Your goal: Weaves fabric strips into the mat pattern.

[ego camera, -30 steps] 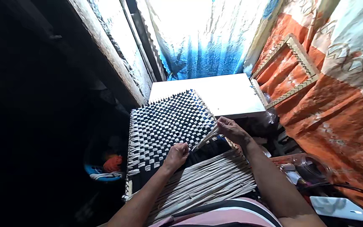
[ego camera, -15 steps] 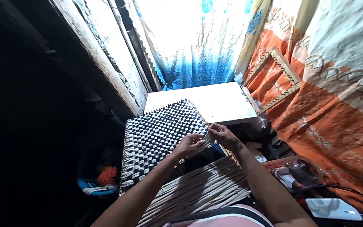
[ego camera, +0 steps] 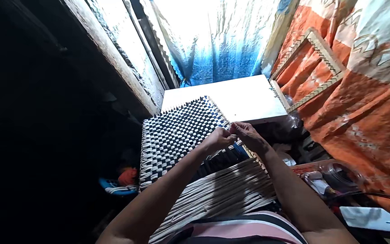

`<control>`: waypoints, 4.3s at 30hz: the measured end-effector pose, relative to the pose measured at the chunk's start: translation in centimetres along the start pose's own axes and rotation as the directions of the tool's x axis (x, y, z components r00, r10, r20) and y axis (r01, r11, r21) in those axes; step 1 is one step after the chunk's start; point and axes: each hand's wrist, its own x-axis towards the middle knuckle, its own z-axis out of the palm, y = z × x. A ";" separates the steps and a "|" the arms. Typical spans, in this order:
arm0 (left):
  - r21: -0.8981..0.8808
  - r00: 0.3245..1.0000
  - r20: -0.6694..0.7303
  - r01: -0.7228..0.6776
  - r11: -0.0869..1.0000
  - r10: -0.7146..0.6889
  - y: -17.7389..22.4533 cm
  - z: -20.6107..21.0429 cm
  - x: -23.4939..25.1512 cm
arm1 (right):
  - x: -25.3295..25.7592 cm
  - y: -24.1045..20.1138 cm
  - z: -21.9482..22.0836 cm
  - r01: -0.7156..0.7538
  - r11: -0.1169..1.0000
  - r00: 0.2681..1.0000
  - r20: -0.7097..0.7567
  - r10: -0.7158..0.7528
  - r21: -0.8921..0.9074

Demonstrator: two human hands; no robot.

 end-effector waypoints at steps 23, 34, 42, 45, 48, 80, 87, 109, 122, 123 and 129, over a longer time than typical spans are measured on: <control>-0.413 0.959 -0.276 -0.174 0.894 0.059 -1.6 -1.2 -4.9 | 0.8 3.0 7.1 -0.289 0.935 0.932 0.165 0.324 -0.204; -0.685 0.888 -0.401 -0.125 0.718 -0.227 -11.6 -4.8 -8.2 | 0.3 2.5 8.3 -0.111 0.508 0.891 0.141 0.432 -0.854; -0.533 0.939 -0.343 -0.162 0.830 -0.037 -11.3 -2.3 -7.5 | -0.2 0.9 10.9 -0.040 0.211 0.797 0.096 0.596 -0.977; -0.455 0.962 -0.272 -0.129 0.881 0.000 -12.0 -0.5 -6.9 | -0.5 1.6 10.5 -0.009 0.211 0.788 0.123 0.603 -0.977; -0.267 0.984 -0.178 -0.069 0.961 0.021 -12.5 1.7 -6.3 | -0.1 1.5 10.0 -0.082 0.262 0.787 0.099 0.610 -0.962; 0.080 0.868 -0.486 -0.072 0.994 0.102 -12.7 6.5 -6.3 | 0.5 0.9 6.8 -0.319 0.560 0.880 -0.020 0.474 -0.764; -0.089 0.951 -0.310 -0.024 0.996 -0.005 -14.0 1.8 -6.5 | 1.6 -0.4 -1.1 -0.564 0.825 0.783 -0.311 0.538 0.008; 0.203 0.893 -0.446 0.034 0.979 0.062 -14.5 5.0 -4.6 | 0.9 0.8 -3.7 -0.537 0.828 0.826 -0.101 0.555 0.163; 0.111 0.951 -0.255 -0.153 0.982 0.177 -12.8 2.9 -4.5 | -0.7 -1.3 1.0 -0.252 0.773 0.897 -0.159 0.413 0.583; 0.097 0.964 -0.221 -0.129 0.987 0.148 -12.4 2.8 -4.2 | -0.9 -1.0 1.4 -0.221 0.798 0.932 -0.120 0.342 0.561; 0.113 0.981 -0.157 -0.096 0.989 0.113 -11.2 1.9 -3.0 | -0.8 0.3 0.6 -0.169 0.846 0.984 0.036 0.176 0.506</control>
